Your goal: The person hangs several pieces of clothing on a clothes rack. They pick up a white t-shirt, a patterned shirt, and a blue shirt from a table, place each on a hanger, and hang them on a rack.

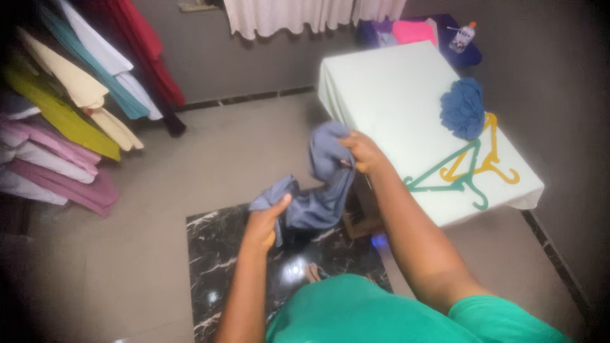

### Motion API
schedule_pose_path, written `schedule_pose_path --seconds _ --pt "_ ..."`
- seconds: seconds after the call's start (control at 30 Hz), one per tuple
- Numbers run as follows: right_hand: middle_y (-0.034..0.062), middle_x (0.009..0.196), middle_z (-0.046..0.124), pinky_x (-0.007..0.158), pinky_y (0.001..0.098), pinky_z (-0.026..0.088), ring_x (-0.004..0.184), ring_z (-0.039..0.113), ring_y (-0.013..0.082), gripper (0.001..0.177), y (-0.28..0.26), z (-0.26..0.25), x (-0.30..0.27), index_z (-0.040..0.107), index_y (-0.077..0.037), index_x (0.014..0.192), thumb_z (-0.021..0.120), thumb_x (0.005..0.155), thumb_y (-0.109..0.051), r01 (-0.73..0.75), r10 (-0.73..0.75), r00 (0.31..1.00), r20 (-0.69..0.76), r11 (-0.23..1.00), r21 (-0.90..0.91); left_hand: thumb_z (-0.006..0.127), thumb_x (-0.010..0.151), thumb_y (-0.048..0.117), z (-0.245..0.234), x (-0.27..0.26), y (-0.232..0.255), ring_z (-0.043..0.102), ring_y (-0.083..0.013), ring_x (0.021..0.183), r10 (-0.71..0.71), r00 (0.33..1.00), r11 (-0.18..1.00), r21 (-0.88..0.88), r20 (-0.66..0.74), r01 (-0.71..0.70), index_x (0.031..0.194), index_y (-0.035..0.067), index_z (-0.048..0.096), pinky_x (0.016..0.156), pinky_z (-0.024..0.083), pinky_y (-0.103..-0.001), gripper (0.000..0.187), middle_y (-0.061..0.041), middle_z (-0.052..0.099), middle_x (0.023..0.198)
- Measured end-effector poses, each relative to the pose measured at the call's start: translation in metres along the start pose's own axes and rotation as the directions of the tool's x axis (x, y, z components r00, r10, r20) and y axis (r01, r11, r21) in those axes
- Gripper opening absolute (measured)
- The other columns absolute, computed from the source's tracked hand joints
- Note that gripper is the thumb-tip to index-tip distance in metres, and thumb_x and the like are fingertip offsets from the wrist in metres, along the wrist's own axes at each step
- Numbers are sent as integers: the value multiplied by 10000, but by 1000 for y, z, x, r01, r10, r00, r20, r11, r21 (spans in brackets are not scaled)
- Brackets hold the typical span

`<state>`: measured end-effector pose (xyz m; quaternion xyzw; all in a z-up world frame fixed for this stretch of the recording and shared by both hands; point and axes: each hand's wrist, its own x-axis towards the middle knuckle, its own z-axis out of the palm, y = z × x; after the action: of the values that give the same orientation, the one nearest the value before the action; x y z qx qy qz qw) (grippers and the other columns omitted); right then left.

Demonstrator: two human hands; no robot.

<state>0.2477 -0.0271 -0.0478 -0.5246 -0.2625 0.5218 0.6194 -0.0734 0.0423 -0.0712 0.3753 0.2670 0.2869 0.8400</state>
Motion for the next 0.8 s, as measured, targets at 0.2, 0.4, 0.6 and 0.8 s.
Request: schedule_pose_path --seconds 0.2,0.4,0.6,0.8 --pt "188 1255 708 1056 415 466 1199 639 274 385 4 72 -34 732 20 1183 564 841 71 550 -173 797 579 605 -576 748 883 211 -6 12 -16 693 -225 1094 -59 998 956 -288 9 59 1248 -20 652 999 528 -385 443 -128 709 1216" --pt "178 1171 702 995 412 479 1139 636 296 411 -2 100 -76 748 4 1079 884 768 -228 588 -15 738 674 504 -633 769 835 20 16 23 -14 696 -219 1004 120 988 966 -219 -99 -139 1248 9 625 952 548 -388 437 -104 686 1142" --pt "46 1015 664 905 308 537 993 654 162 219 -29 119 -111 729 -73 970 763 963 -289 514 -601 787 138 515 -685 662 1016 82 23 22 -22 644 -227 980 56 995 981 -192 77 -40 1269 -5 625 859 517 -374 270 -103 674 1133" --pt "69 926 607 723 316 523 819 612 170 480 -46 124 -112 711 -61 1099 849 725 -328 225 -425 904 44 387 -894 475 1061 326 38 39 -34 648 -185 1123 140 988 915 373 72 -156 1335 33 597 955 535 -311 420 -70 678 1243"
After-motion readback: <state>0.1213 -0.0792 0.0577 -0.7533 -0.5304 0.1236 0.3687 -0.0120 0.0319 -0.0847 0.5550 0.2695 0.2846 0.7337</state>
